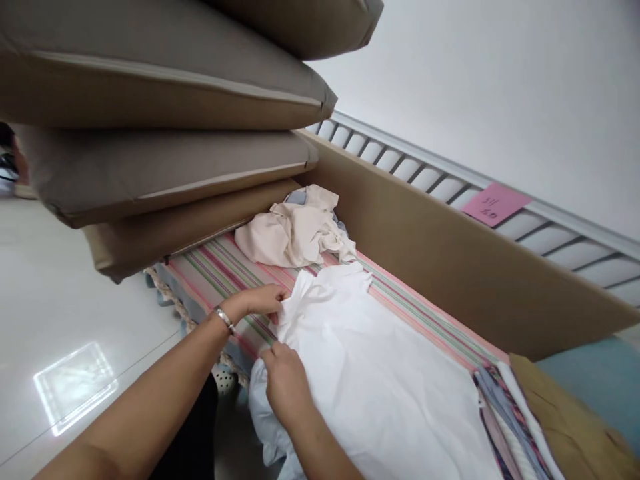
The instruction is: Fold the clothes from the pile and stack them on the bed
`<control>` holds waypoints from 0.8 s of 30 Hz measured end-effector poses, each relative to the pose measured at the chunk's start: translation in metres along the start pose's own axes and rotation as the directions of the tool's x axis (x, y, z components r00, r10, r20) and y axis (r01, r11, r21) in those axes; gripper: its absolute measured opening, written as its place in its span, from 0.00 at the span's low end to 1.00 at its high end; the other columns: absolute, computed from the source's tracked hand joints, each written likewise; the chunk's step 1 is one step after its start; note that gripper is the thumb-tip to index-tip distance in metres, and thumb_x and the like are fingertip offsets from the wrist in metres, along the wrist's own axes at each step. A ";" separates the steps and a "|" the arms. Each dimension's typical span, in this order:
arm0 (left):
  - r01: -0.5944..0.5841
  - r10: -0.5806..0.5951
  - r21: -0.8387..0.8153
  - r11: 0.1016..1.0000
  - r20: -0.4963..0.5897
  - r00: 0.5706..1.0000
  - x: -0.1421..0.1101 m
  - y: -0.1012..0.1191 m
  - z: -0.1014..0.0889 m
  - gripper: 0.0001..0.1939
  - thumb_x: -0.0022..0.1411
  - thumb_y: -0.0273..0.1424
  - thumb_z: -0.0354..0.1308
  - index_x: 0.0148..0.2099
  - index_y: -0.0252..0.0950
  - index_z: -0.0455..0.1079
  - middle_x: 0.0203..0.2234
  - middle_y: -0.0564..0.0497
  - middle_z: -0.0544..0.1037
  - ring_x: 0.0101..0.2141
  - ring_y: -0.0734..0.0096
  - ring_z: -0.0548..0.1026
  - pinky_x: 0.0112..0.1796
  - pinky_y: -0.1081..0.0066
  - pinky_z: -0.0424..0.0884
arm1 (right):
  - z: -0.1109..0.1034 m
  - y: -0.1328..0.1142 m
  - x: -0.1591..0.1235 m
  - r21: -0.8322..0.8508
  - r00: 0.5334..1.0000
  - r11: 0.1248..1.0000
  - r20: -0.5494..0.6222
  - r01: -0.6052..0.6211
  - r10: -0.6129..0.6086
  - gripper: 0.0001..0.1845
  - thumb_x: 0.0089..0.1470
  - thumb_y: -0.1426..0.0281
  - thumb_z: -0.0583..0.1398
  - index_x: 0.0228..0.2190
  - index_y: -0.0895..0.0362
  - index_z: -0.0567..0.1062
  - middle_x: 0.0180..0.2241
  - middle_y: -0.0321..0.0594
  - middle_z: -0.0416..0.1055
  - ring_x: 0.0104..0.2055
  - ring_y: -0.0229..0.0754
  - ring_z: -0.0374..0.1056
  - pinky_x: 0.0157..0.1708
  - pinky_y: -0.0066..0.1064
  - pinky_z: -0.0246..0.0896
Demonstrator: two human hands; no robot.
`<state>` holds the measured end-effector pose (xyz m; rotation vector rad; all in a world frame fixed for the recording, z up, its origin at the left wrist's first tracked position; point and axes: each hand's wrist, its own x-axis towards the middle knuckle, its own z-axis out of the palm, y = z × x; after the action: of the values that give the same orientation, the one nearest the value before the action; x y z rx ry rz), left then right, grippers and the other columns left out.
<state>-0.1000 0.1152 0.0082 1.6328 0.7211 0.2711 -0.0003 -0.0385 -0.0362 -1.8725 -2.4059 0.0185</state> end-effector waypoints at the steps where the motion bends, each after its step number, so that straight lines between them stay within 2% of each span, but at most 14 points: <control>1: -0.007 0.009 0.066 0.998 -0.031 0.999 -0.001 -0.001 -0.004 0.06 0.43 0.23 0.52 0.27 0.36 0.60 0.17 0.59 0.67 0.20 0.73 0.70 0.23 0.75 0.66 | 0.002 0.001 -0.001 0.028 1.000 0.999 -0.011 0.023 -0.022 0.14 0.52 0.80 0.52 0.33 0.54 0.74 0.33 0.39 0.70 0.37 0.42 0.63 0.35 0.32 0.55; 4: 0.036 0.006 0.264 0.964 -0.157 0.988 -0.002 -0.008 -0.014 0.09 0.44 0.33 0.60 0.25 0.36 0.62 0.19 0.58 0.67 0.21 0.74 0.66 0.22 0.75 0.60 | 0.009 0.001 -0.004 0.118 0.997 0.990 -0.006 0.072 -0.072 0.13 0.54 0.78 0.52 0.35 0.53 0.74 0.34 0.39 0.70 0.38 0.42 0.62 0.37 0.33 0.56; 6: 0.071 -0.001 0.317 0.946 -0.215 0.977 0.002 -0.014 -0.016 0.12 0.42 0.36 0.62 0.24 0.35 0.63 0.19 0.58 0.67 0.22 0.74 0.65 0.22 0.75 0.57 | 0.012 0.002 -0.006 0.203 0.996 0.975 -0.018 0.085 -0.083 0.15 0.53 0.79 0.53 0.38 0.52 0.74 0.37 0.39 0.71 0.40 0.42 0.63 0.39 0.34 0.59; 10: 0.057 0.023 0.304 0.951 -0.254 0.967 0.011 -0.018 -0.011 0.10 0.42 0.33 0.62 0.24 0.34 0.66 0.18 0.58 0.67 0.23 0.74 0.65 0.24 0.75 0.58 | 0.009 0.009 -0.018 0.322 0.985 0.938 -0.153 0.130 -0.084 0.21 0.52 0.81 0.52 0.44 0.53 0.72 0.47 0.42 0.69 0.47 0.42 0.63 0.48 0.37 0.61; 13: 0.052 0.032 0.275 0.960 -0.293 0.956 0.016 -0.016 -0.004 0.09 0.46 0.33 0.60 0.30 0.33 0.70 0.22 0.57 0.71 0.26 0.73 0.68 0.27 0.75 0.61 | 0.004 0.019 -0.031 0.331 0.962 0.935 -0.271 0.127 -0.035 0.21 0.53 0.81 0.49 0.46 0.54 0.70 0.49 0.44 0.68 0.50 0.41 0.63 0.49 0.38 0.63; 15: 0.102 -0.010 0.271 0.957 -0.322 0.947 0.017 -0.017 -0.003 0.10 0.47 0.30 0.60 0.34 0.33 0.70 0.23 0.57 0.73 0.26 0.72 0.70 0.26 0.75 0.63 | 0.001 0.027 -0.040 0.330 0.945 0.939 -0.328 0.097 0.018 0.20 0.55 0.80 0.49 0.46 0.53 0.70 0.49 0.44 0.68 0.51 0.40 0.64 0.49 0.37 0.64; 19: 0.289 -0.147 0.323 0.901 -0.400 0.905 0.013 -0.023 -0.004 0.16 0.42 0.23 0.62 0.38 0.33 0.70 0.21 0.55 0.74 0.24 0.68 0.73 0.26 0.74 0.66 | 0.000 0.056 -0.062 0.289 0.903 0.957 -0.411 0.003 0.121 0.17 0.57 0.75 0.50 0.46 0.52 0.71 0.50 0.44 0.69 0.53 0.41 0.65 0.50 0.38 0.65; 22: 0.369 -0.137 0.397 0.841 -0.504 0.853 0.006 -0.020 -0.003 0.24 0.42 0.21 0.63 0.45 0.33 0.68 0.34 0.45 0.77 0.36 0.60 0.75 0.36 0.69 0.69 | 0.005 0.098 -0.094 0.241 0.865 0.950 -0.414 -0.198 0.285 0.18 0.58 0.66 0.51 0.48 0.55 0.71 0.52 0.46 0.68 0.54 0.45 0.64 0.52 0.41 0.63; 24: 0.373 -0.067 0.443 0.815 -0.567 0.821 0.003 -0.014 0.000 0.23 0.49 0.24 0.61 0.49 0.31 0.66 0.44 0.37 0.74 0.46 0.54 0.72 0.44 0.64 0.66 | 0.009 0.136 -0.126 0.208 0.807 0.894 -0.384 -0.398 0.448 0.24 0.58 0.60 0.50 0.50 0.58 0.69 0.54 0.49 0.65 0.56 0.49 0.62 0.53 0.44 0.61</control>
<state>-0.1015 0.1173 -0.0056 1.9973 1.5278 0.3718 0.1607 -0.1262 -0.0629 -2.0602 -1.6361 -0.1916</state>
